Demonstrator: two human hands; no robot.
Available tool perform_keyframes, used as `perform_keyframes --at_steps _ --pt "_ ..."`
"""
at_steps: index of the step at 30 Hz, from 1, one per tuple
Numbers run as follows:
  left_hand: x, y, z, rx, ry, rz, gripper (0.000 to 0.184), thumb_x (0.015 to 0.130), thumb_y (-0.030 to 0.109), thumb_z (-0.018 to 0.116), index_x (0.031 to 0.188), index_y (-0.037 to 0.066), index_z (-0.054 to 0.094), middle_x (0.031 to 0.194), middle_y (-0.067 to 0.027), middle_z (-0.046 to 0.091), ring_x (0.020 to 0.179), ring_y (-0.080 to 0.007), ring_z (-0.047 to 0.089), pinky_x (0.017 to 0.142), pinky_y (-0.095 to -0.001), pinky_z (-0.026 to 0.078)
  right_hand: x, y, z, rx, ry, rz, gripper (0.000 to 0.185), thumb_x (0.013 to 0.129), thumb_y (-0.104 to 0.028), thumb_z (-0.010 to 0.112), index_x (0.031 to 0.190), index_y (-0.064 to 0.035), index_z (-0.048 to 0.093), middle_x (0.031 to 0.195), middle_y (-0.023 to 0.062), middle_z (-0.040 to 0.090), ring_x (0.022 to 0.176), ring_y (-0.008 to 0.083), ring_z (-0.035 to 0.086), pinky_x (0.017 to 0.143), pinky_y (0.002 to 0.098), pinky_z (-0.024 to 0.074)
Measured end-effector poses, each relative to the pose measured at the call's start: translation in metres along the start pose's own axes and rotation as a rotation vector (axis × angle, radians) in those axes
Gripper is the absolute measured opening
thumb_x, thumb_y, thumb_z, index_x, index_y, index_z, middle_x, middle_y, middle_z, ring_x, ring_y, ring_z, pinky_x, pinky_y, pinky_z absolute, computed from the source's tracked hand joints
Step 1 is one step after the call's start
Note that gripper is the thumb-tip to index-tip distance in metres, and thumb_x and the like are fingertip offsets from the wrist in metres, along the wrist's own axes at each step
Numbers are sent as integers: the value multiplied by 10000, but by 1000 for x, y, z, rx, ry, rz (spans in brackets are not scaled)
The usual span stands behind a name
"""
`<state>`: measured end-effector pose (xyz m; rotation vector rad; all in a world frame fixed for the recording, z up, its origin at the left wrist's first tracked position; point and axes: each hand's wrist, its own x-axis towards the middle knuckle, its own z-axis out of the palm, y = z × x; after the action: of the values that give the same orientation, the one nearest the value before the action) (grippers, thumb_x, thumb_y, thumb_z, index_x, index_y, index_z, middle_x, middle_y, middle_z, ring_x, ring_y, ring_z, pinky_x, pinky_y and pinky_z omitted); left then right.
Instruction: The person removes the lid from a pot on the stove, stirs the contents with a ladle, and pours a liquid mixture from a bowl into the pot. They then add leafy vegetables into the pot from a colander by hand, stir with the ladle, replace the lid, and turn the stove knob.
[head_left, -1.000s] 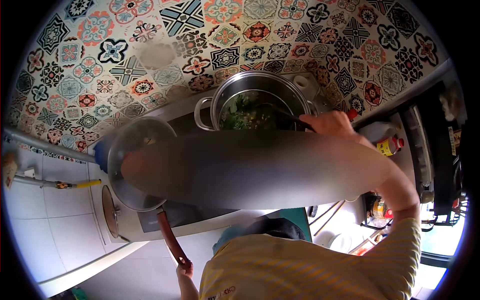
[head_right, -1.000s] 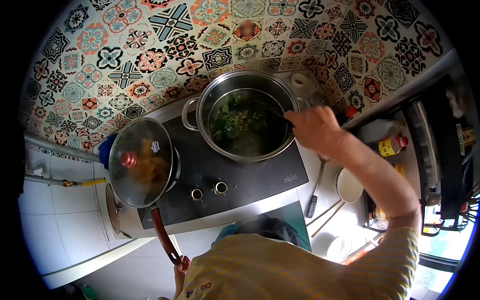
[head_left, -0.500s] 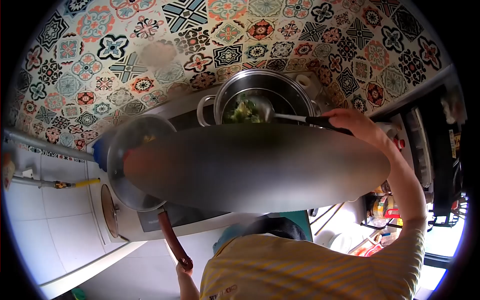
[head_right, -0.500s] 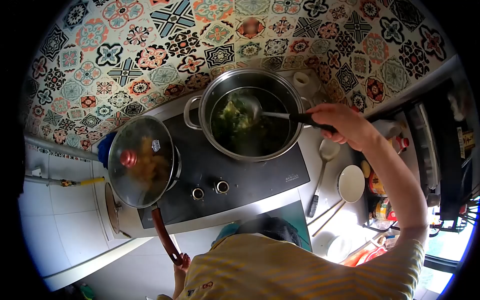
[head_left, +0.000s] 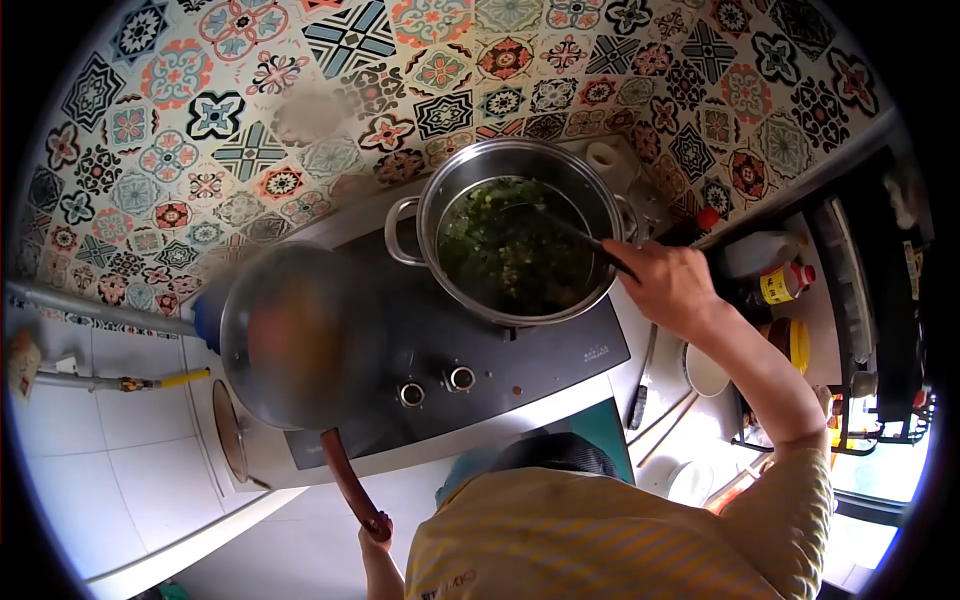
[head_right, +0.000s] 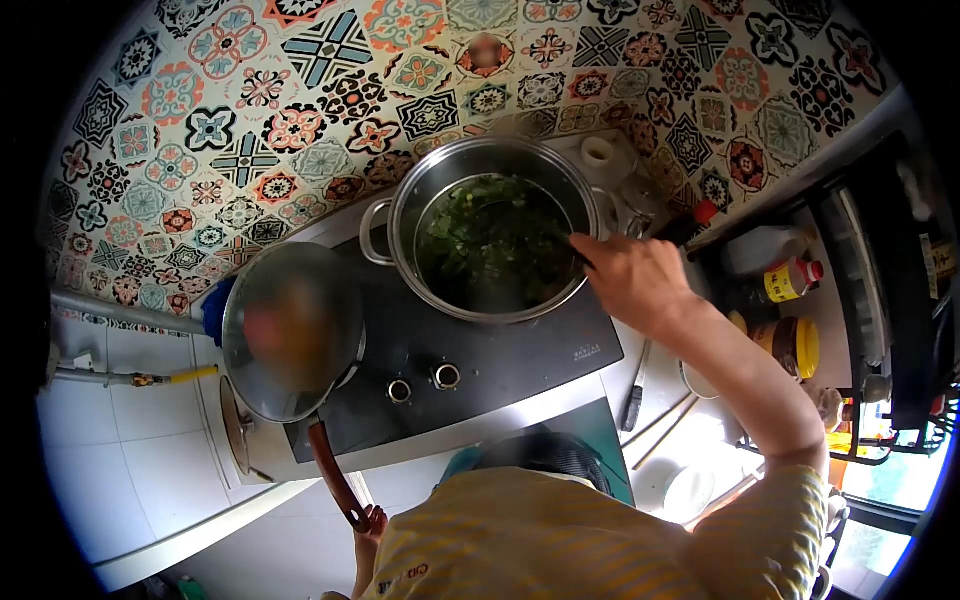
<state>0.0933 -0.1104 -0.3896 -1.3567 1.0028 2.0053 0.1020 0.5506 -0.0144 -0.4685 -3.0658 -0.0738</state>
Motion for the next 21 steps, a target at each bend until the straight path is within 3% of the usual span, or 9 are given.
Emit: perform_keyframes --at_steps 3,6,7,10,11,12,16,19,21 --pt "-4 -8 -12 126 27 37 203 840 195 447 975 50 491 793 -92 556 681 -244 547 604 -353 469 -8 -5 -20 84 77 17 351 760 -125 583 1109 -152 552 800 85 593 657 249 602 545 354 493" --pt "-10 -14 -9 161 74 26 219 851 211 451 975 35 493 783 -88 552 694 -244 549 612 -354 477 3 -9 10 237 162 -151 336 760 -129 587 1095 -144 566 797 82 587 662 245 600 557 345 495" --pt "13 -7 -33 41 -217 -108 220 859 213 439 958 25 495 802 -100 548 713 -244 553 605 -352 477 6 -8 12 258 118 -230 345 757 -136 591 1100 -172 575 807 72 593 667 246 600 579 334 499" --pt "-24 -16 18 113 31 83 209 854 206 433 927 20 492 822 -106 540 698 -242 541 584 -335 462 -4 11 -8 184 -42 -247 359 746 -134 594 1095 -218 591 825 65 601 691 238 607 605 333 502" --pt "-34 -18 32 130 70 121 204 852 201 428 920 18 490 832 -108 536 695 -241 537 577 -327 455 -9 21 -23 153 1 -244 366 737 -134 596 1081 -259 603 836 49 607 708 226 611 626 336 506" --pt "-25 -15 25 94 36 124 207 854 204 429 923 19 491 830 -108 538 698 -243 540 583 -328 457 -10 22 -52 124 -166 -138 352 721 -124 601 1047 -255 622 842 46 614 707 222 612 636 340 506" --pt "-19 -16 11 80 -2 134 213 858 216 433 919 23 500 824 -115 549 717 -247 553 607 -338 467 -11 49 -94 177 -170 -201 306 700 -138 601 1004 -151 637 829 75 632 753 220 617 696 329 494" --pt "-27 -22 16 93 8 93 221 861 229 445 914 23 504 816 -115 554 710 -246 558 615 -340 471 2 42 -68 222 -203 -258 303 709 -140 605 1011 -152 629 819 83 636 755 238 616 703 347 489" --pt "-26 -25 11 114 -13 78 231 864 242 452 916 24 507 806 -115 560 710 -247 563 626 -339 477 8 27 -40 190 -152 -147 320 717 -136 606 1036 -157 614 836 85 637 759 242 616 685 351 491"
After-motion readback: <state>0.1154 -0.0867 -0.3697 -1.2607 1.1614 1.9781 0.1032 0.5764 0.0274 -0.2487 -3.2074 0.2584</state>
